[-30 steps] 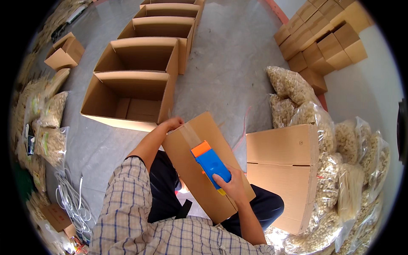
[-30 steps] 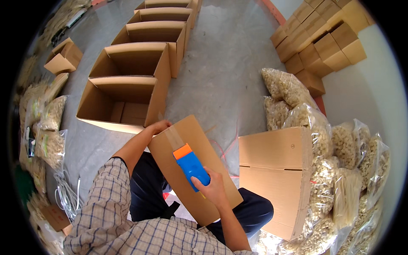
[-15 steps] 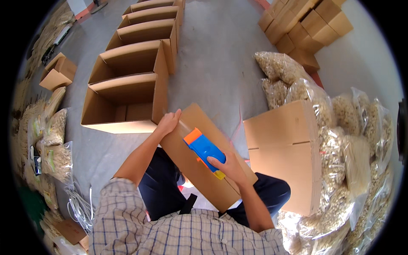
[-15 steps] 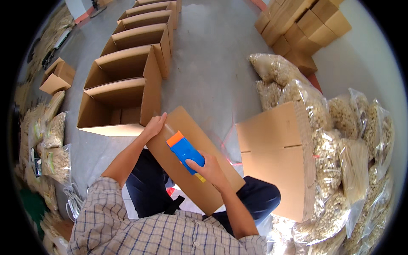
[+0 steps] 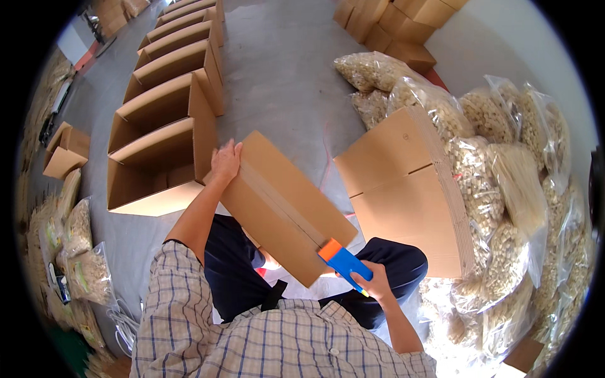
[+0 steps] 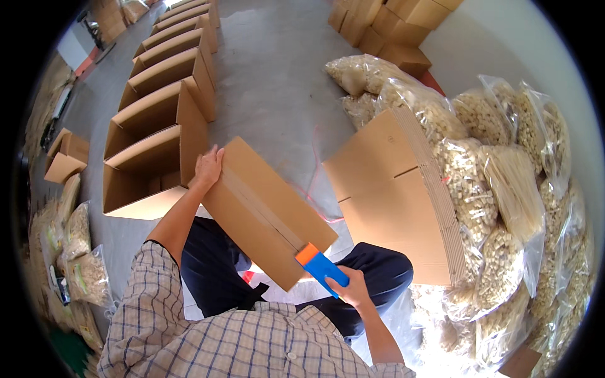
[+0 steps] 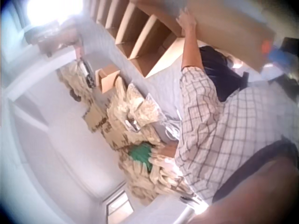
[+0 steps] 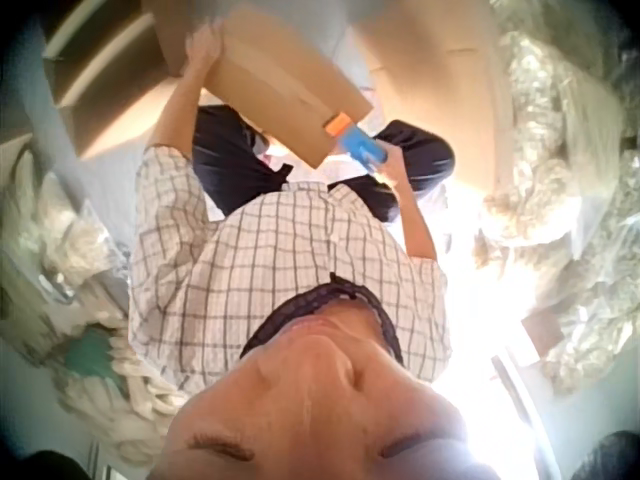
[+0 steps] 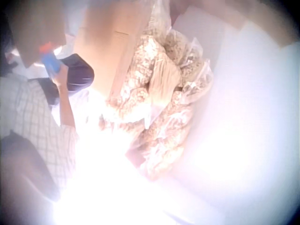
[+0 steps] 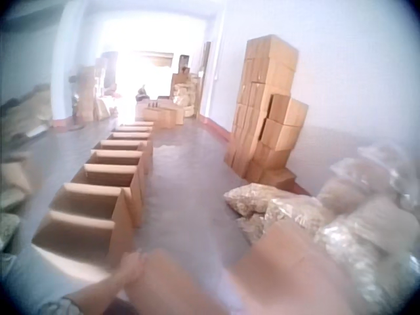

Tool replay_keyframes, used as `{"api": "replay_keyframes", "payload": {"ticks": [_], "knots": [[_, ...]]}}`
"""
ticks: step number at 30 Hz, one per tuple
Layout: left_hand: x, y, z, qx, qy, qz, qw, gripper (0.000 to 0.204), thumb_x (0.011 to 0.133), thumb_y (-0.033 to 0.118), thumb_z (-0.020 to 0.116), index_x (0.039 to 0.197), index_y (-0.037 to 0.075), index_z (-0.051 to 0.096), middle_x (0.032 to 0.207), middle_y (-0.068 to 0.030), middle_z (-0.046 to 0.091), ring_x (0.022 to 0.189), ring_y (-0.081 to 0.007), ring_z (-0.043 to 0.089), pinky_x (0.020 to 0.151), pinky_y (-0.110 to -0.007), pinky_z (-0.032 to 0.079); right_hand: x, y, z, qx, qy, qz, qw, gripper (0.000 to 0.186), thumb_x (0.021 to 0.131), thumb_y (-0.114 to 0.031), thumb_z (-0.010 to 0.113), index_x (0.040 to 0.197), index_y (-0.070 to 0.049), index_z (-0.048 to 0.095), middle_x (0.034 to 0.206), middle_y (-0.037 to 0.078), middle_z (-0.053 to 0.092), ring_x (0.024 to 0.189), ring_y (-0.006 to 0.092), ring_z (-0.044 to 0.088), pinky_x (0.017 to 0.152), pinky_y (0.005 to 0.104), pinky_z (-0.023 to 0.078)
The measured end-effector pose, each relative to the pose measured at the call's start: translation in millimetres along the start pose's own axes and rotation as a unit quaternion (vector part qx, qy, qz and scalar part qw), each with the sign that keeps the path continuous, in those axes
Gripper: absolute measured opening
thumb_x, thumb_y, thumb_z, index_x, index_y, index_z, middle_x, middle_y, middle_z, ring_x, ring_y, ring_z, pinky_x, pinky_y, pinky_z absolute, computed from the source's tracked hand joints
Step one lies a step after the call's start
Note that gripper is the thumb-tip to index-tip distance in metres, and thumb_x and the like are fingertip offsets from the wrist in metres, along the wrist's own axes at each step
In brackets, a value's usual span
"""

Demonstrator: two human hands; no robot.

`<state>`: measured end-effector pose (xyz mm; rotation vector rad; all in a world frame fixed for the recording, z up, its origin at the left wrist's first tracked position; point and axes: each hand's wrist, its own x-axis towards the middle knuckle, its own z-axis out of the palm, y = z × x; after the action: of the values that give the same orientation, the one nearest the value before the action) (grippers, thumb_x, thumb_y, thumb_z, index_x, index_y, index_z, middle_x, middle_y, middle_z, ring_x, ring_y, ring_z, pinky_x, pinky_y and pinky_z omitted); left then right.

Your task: The person folds cardboard box flats into open boxes and applies packing tape to the bottom seam using a tape dispenser.

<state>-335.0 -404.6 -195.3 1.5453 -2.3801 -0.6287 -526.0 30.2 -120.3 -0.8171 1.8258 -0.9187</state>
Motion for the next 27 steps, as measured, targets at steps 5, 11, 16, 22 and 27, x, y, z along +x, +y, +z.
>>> {"api": "replay_keyframes", "payload": {"ticks": [5, 11, 16, 22, 27], "knots": [[-39, 32, 24, 0.192, -0.041, 0.107, 0.975, 0.065, 0.088, 0.045, 0.032, 0.138, 0.009, 0.013, 0.144, -0.0141, 0.003, 0.133, -0.0318, 0.001, 0.103, -0.053, 0.003, 46, -12, 31, -0.053, 0.052, -0.102, 0.992, 0.034, 0.07, -0.024, 0.067, 0.09, 0.002, 0.062, 0.068, 0.014, 0.062, 0.061, 0.015, 0.06, 0.058, 0.0277, 0.047], [-52, 52, 24, 0.16, -0.143, 0.137, 0.967, 0.067, 0.087, 0.047, 0.032, 0.14, 0.017, 0.004, 0.145, -0.0102, -0.009, 0.133, -0.0301, -0.007, 0.103, -0.053, -0.002, 65, -26, 34, -0.011, -0.012, -0.079, 0.997, 0.041, 0.073, -0.033, 0.066, 0.093, 0.003, 0.06, 0.073, 0.013, 0.061, 0.067, 0.0163, 0.059, 0.064, 0.029, 0.046], [-47, 35, 21, 0.137, -0.187, 0.109, 0.967, 0.071, 0.086, 0.051, 0.033, 0.14, 0.018, 0.0, 0.144, -0.0097, -0.013, 0.133, -0.0305, -0.011, 0.101, -0.056, -0.005, -2, -51, -22, -0.036, -0.095, 0.046, 0.994, 0.045, 0.074, -0.038, 0.065, 0.095, 0.001, 0.061, 0.077, 0.011, 0.063, 0.07, 0.014, 0.058, 0.068, 0.0265, 0.046], [-38, 41, 23, 0.134, -0.221, 0.113, 0.959, 0.078, 0.083, 0.055, 0.037, 0.139, 0.018, -0.004, 0.143, -0.0096, -0.018, 0.132, -0.0307, -0.017, 0.099, -0.058, -0.006, -5, -14, -31, -0.235, -0.122, 0.187, 0.946, 0.053, 0.07, -0.05, 0.06, 0.069, 0.003, 0.063, 0.059, 0.012, 0.061, 0.054, 0.0228, 0.062, 0.053, 0.0298, 0.047], [-33, 50, 28, 0.141, -0.22, 0.115, 0.958, 0.079, 0.083, 0.055, 0.038, 0.139, 0.018, -0.004, 0.143, -0.0096, -0.018, 0.132, -0.0305, -0.017, 0.099, -0.058, -0.006, 106, 45, 65, -0.283, 0.014, 0.05, 0.958, 0.056, 0.065, -0.055, 0.06, 0.062, 0.002, 0.061, 0.061, 0.019, 0.06, 0.059, 0.0312, 0.061, 0.054, 0.0375, 0.048]]}}
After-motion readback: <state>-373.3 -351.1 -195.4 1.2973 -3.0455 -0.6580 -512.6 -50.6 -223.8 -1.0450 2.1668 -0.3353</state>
